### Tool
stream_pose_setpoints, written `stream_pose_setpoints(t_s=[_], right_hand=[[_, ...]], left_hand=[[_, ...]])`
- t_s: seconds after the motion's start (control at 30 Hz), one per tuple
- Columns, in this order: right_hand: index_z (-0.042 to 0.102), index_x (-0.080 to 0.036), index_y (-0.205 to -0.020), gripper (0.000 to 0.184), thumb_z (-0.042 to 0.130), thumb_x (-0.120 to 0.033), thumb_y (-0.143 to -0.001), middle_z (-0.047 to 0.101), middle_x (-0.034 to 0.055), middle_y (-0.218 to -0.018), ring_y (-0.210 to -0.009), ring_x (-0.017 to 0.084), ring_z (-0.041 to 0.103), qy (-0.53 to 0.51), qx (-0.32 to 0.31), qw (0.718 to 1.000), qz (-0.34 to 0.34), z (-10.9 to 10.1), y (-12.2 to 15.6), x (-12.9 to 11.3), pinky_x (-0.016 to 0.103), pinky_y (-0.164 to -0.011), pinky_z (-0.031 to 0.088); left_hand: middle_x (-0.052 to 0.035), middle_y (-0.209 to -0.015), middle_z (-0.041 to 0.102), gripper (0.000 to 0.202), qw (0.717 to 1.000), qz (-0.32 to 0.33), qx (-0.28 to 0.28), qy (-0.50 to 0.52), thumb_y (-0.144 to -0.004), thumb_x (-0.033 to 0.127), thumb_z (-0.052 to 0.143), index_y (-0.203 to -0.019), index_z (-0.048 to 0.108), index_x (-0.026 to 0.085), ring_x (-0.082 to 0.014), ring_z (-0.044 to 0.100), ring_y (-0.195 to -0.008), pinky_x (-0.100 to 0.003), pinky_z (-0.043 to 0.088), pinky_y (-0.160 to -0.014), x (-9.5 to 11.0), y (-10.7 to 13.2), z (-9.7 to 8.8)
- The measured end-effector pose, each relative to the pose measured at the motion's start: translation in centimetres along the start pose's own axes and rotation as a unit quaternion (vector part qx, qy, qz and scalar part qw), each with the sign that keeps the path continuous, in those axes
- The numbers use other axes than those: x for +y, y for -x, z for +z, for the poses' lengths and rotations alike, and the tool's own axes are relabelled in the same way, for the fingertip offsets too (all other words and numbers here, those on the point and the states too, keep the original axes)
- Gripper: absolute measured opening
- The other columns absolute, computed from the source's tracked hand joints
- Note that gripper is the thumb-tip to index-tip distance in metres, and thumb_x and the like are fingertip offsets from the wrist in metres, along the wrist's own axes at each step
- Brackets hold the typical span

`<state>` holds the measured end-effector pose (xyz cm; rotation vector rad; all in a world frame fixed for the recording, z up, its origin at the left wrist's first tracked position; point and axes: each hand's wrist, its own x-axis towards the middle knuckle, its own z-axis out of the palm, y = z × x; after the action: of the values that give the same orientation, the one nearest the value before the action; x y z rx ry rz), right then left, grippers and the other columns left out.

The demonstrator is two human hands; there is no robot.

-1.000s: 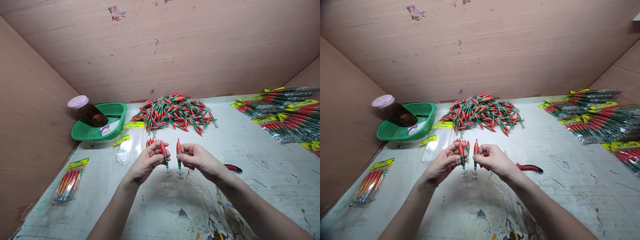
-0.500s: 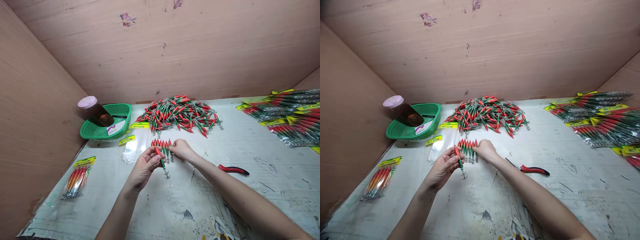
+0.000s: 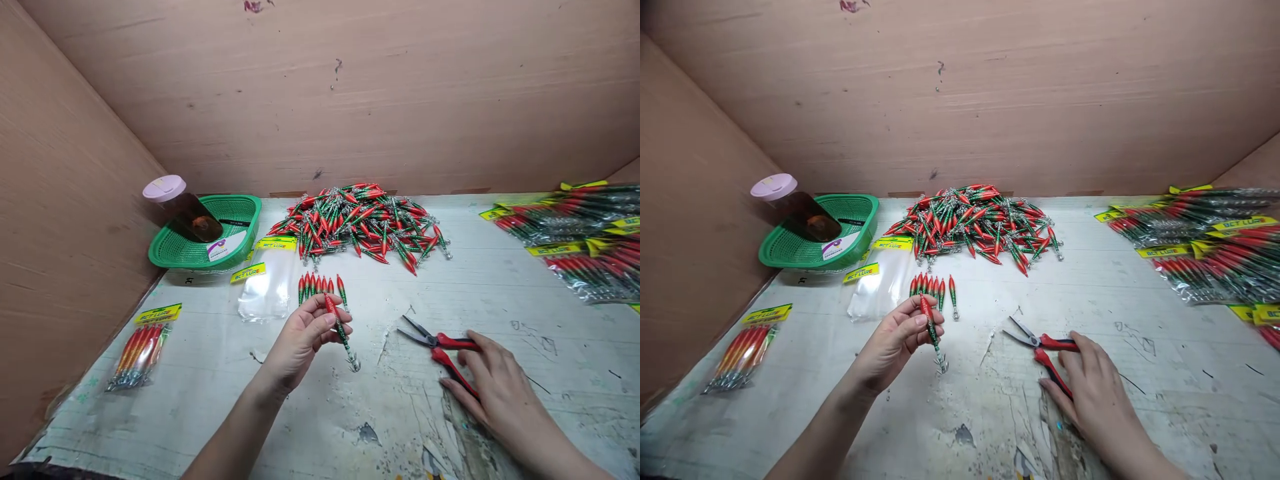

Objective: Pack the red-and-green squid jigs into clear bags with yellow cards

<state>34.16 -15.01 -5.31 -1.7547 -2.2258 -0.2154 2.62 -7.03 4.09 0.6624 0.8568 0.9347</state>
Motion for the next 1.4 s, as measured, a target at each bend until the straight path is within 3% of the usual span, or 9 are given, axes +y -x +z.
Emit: stream_pose_setpoints(t_s=[0.13, 0.23, 0.37, 0.53, 0.7, 1.4], right_hand=[[0.06, -0.017, -0.082, 0.025, 0.038, -0.029, -0.088, 0.055, 0.0208, -0.105, -0.099, 0.035, 0.051, 0.027, 0.012, 1.0, -0.004, 0.1, -0.5, -0.9, 0.053, -0.083, 0.045], [0.056, -0.02, -0.085, 0.021, 0.037, -0.028, -0.089, 0.056, 0.0133, -0.094, -0.084, 0.026, 0.055, -0.099, -0.036, 0.994, 0.014, -2.1, -1.8, -1.4, 0.041, -0.071, 0.049], [0.054, -0.023, -0.086, 0.016, 0.043, -0.033, -0.091, 0.054, 0.0073, -0.09, -0.076, 0.019, 0.055, -0.299, -0.176, 0.938, 0.0, -6.8, -3.3, -2.6, 0.029, -0.065, 0.05], [0.058, -0.022, -0.084, 0.018, 0.047, -0.034, -0.092, 0.056, 0.0066, -0.088, -0.08, 0.019, 0.057, -0.367, -0.275, 0.888, -0.041, -10.3, -4.9, -4.1, 0.028, -0.07, 0.049], [0.058, -0.022, -0.082, 0.023, 0.046, -0.038, -0.094, 0.058, 0.0048, -0.084, -0.077, 0.018, 0.058, -0.377, -0.333, 0.863, -0.047, -10.8, -5.7, -4.2, 0.027, -0.069, 0.047], [0.059, -0.022, -0.089, 0.02, 0.049, -0.038, -0.093, 0.058, 0.0039, -0.089, -0.082, 0.017, 0.058, -0.367, -0.364, 0.855, -0.041, -11.1, -6.2, -4.0, 0.026, -0.074, 0.044]], left_hand=[[-0.0028, -0.084, 0.067, 0.029, 1.0, -0.005, -0.009, -0.01, -0.073, 0.026, 0.075, -0.099, 0.064, 0.016, -0.0142, 0.066, -0.073, -0.027, 0.05, -0.071, -0.1, 0.2, 1.1], [-0.003, -0.084, 0.066, 0.03, 0.999, -0.012, -0.031, -0.031, -0.076, 0.027, 0.073, -0.103, 0.065, 0.016, -0.0144, 0.065, -0.074, -0.028, 0.05, -0.072, 0.0, 0.3, 1.6], [-0.0045, -0.088, 0.065, 0.031, 0.996, -0.021, -0.061, -0.06, -0.079, 0.029, 0.071, -0.106, 0.065, 0.017, -0.0153, 0.066, -0.076, -0.029, 0.051, -0.073, 0.1, 0.5, 2.0], [-0.0054, -0.087, 0.067, 0.032, 0.992, -0.038, -0.083, -0.083, -0.077, 0.03, 0.072, -0.106, 0.065, 0.017, -0.0163, 0.067, -0.076, -0.027, 0.05, -0.069, 0.2, 0.5, 2.6], [-0.005, -0.085, 0.069, 0.033, 0.99, -0.053, -0.09, -0.093, -0.075, 0.03, 0.075, -0.103, 0.066, 0.017, -0.016, 0.068, -0.074, -0.025, 0.048, -0.065, 0.2, 0.5, 3.1], [-0.0037, -0.083, 0.067, 0.041, 0.987, -0.062, -0.075, -0.13, -0.072, 0.036, 0.076, -0.102, 0.062, 0.013, -0.0127, 0.066, -0.071, -0.022, 0.049, -0.061, 0.2, 0.8, 3.9]])
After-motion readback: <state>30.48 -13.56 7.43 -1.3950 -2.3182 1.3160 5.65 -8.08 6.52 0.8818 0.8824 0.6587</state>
